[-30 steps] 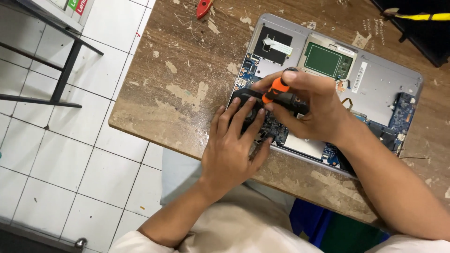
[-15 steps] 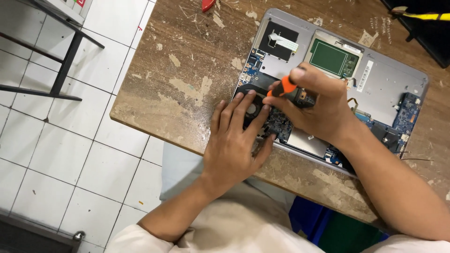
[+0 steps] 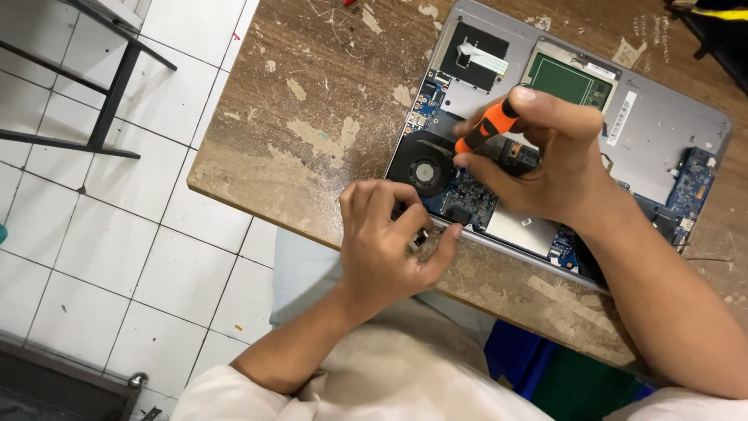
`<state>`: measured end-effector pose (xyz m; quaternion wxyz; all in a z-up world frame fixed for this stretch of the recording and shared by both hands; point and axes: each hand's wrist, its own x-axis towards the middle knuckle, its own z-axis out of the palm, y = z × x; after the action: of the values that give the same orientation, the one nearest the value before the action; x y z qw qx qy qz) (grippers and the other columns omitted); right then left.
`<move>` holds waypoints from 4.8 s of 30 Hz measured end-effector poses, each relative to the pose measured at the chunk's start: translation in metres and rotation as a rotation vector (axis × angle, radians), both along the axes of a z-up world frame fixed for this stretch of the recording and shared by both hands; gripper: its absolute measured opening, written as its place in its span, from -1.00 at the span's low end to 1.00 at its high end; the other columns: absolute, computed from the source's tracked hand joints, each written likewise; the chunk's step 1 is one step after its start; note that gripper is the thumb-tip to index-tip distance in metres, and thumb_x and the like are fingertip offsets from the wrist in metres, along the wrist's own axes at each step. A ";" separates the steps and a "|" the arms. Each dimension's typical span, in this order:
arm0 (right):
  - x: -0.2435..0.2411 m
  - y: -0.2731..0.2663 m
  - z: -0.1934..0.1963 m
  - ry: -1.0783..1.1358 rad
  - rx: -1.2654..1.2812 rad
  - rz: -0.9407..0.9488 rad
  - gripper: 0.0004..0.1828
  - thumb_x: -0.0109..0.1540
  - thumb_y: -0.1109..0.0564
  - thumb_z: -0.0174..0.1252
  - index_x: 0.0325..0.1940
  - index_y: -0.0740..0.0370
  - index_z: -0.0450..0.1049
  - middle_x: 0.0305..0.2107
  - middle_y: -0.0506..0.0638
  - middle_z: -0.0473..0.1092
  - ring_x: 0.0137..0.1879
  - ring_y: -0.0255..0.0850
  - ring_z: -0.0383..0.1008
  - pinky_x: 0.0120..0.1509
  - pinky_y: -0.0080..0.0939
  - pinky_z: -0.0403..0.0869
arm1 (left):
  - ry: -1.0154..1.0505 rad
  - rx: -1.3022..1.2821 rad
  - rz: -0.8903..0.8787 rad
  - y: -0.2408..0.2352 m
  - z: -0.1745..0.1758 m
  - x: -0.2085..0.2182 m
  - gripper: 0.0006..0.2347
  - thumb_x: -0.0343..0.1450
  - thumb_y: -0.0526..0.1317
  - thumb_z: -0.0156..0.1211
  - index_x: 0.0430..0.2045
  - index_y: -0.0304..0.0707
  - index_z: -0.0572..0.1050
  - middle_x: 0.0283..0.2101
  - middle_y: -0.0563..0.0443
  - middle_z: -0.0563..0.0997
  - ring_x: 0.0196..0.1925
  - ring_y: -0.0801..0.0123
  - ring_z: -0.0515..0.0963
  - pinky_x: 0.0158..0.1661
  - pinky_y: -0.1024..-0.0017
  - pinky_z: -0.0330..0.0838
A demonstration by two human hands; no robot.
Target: The person uses a screwdriver to remove screws from a laptop cooling fan and then disconnects a ribbon cable from the motherboard. The person works on the disassembled laptop placed on a wooden workbench.
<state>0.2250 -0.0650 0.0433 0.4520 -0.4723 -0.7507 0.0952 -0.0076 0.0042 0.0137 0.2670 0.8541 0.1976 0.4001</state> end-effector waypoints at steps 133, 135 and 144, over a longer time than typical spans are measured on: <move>0.003 0.005 -0.001 0.135 -0.045 0.246 -0.13 0.42 0.67 0.04 0.61 0.04 -0.10 0.05 0.61 0.44 0.20 0.24 0.68 -0.03 -0.29 0.67 | -0.050 -0.149 -0.053 0.004 -0.002 0.000 -0.66 0.51 -0.49 0.28 -0.67 -0.34 0.31 0.19 -0.33 0.61 0.24 -0.11 0.61 0.42 -0.07 0.36; -0.002 0.005 0.002 0.056 -0.001 0.088 -0.07 0.40 0.65 0.31 0.54 0.13 -0.11 -0.11 0.49 0.43 0.08 0.25 0.70 0.05 -0.03 0.75 | -0.108 -0.204 -0.097 0.005 -0.007 -0.003 -0.77 0.46 -0.62 0.13 -0.61 -0.46 0.37 0.20 -0.39 0.58 0.24 -0.14 0.58 0.44 -0.16 0.35; -0.004 -0.001 0.010 0.011 -0.029 0.034 0.04 0.40 0.63 0.37 0.60 0.05 -0.18 -0.13 0.49 0.36 0.01 0.29 0.64 0.12 0.11 0.74 | -0.362 -0.332 -0.176 0.004 -0.006 -0.014 -0.81 0.50 -0.41 0.21 -0.49 -0.25 0.36 -0.01 -0.12 0.62 0.10 0.09 0.68 0.37 0.02 0.48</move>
<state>0.2212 -0.0660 0.0538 0.4474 -0.4656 -0.7546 0.1164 -0.0220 0.0081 0.0080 0.4683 0.7271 0.1342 0.4837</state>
